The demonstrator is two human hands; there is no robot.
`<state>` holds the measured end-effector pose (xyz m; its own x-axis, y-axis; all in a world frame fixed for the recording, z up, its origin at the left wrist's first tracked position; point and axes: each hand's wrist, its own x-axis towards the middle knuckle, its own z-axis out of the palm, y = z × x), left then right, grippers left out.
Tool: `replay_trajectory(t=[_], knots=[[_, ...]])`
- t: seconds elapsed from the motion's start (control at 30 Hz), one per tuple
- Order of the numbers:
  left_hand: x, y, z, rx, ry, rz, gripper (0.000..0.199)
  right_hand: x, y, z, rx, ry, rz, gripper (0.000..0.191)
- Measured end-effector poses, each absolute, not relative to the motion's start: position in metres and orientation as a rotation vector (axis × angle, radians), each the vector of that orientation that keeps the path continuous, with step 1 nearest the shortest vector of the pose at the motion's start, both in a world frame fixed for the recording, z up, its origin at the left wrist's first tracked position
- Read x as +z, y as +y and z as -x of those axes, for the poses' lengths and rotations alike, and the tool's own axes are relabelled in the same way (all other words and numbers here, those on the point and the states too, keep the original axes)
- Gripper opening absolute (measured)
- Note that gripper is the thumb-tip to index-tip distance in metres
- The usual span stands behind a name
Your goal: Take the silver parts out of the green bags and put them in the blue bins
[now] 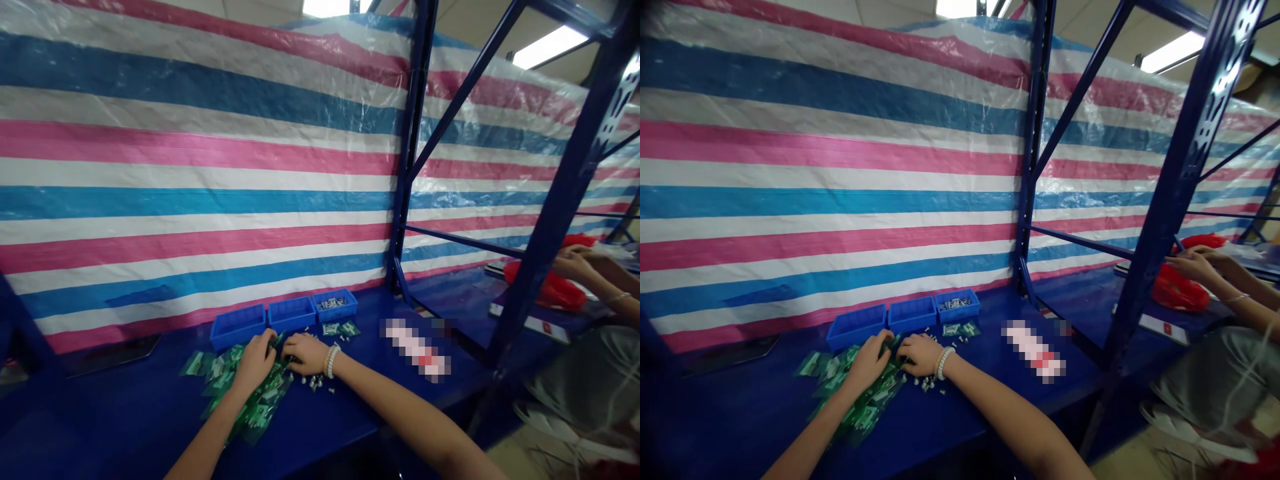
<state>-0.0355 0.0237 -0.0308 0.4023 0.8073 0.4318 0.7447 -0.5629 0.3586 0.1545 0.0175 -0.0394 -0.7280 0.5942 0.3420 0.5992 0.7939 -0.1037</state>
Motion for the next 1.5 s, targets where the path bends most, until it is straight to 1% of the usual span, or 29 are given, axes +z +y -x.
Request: replay_trajectory(t=[0.13, 0.27, 0.33, 0.47, 0.6, 0.67, 0.77, 0.87, 0.97, 1.07, 1.2, 1.3, 1.43, 1.5], knots=[[-0.029, 0.021, 0.034, 0.802, 1.377, -2.642, 0.042, -0.04, 0.011, -0.165, -0.008, -2.607, 0.912, 0.014], [-0.025, 0.017, 0.034, 0.72, 1.398, -2.684, 0.046, -0.041, 0.007, -0.175, 0.091, -2.519, 0.883, 0.008], [-0.022, 0.016, 0.035, 0.68, 1.382, -2.7, 0.045, -0.039, 0.008, -0.181, 0.129, -2.437, 0.88, 0.011], [-0.011, 0.014, 0.039, 0.654, 1.377, -2.689, 0.035, -0.032, 0.017, -0.193, 0.153, -2.27, 0.959, 0.022], [-0.004, 0.003, 0.048, 0.66, 1.459, -2.716, 0.031, -0.035, 0.026, -0.194, 0.145, -2.35, 0.959, 0.017], [-0.004, -0.006, 0.059, 0.649, 1.563, -2.705, 0.037, -0.041, 0.026, -0.191, 0.137, -2.407, 0.949, 0.019], [-0.005, -0.015, 0.083, 0.607, 1.91, -2.596, 0.054, -0.049, 0.022, -0.187, 0.125, -2.454, 0.944, 0.027], [-0.007, -0.015, 0.11, 0.554, 2.274, -2.349, 0.07, -0.05, 0.017, -0.187, 0.117, -2.458, 0.946, 0.025], [-0.011, -0.011, 0.126, 0.419, 2.294, -2.192, 0.083, -0.048, 0.014, -0.19, 0.114, -2.458, 0.936, 0.023], [-0.019, -0.012, 0.126, 0.389, 2.139, -2.247, 0.078, -0.047, 0.011, -0.193, 0.126, -2.465, 0.898, 0.022], [-0.027, -0.019, 0.114, 0.536, 1.873, -2.445, 0.064, -0.044, 0.007, -0.199, 0.115, -2.436, 0.89, 0.023], [-0.023, -0.017, 0.107, 0.625, 1.661, -2.542, 0.053, -0.036, 0.006, -0.205, 0.06, -2.319, 0.959, 0.023], [-0.005, 0.004, 0.091, 0.868, 1.775, -2.564, 0.038, -0.023, 0.015, -0.216, -0.067, -2.182, 1.248, 0.022], [0.002, 0.019, 0.077, 0.857, 1.834, -2.58, 0.034, -0.019, 0.023, -0.222, -0.118, -2.113, 1.394, 0.025]])
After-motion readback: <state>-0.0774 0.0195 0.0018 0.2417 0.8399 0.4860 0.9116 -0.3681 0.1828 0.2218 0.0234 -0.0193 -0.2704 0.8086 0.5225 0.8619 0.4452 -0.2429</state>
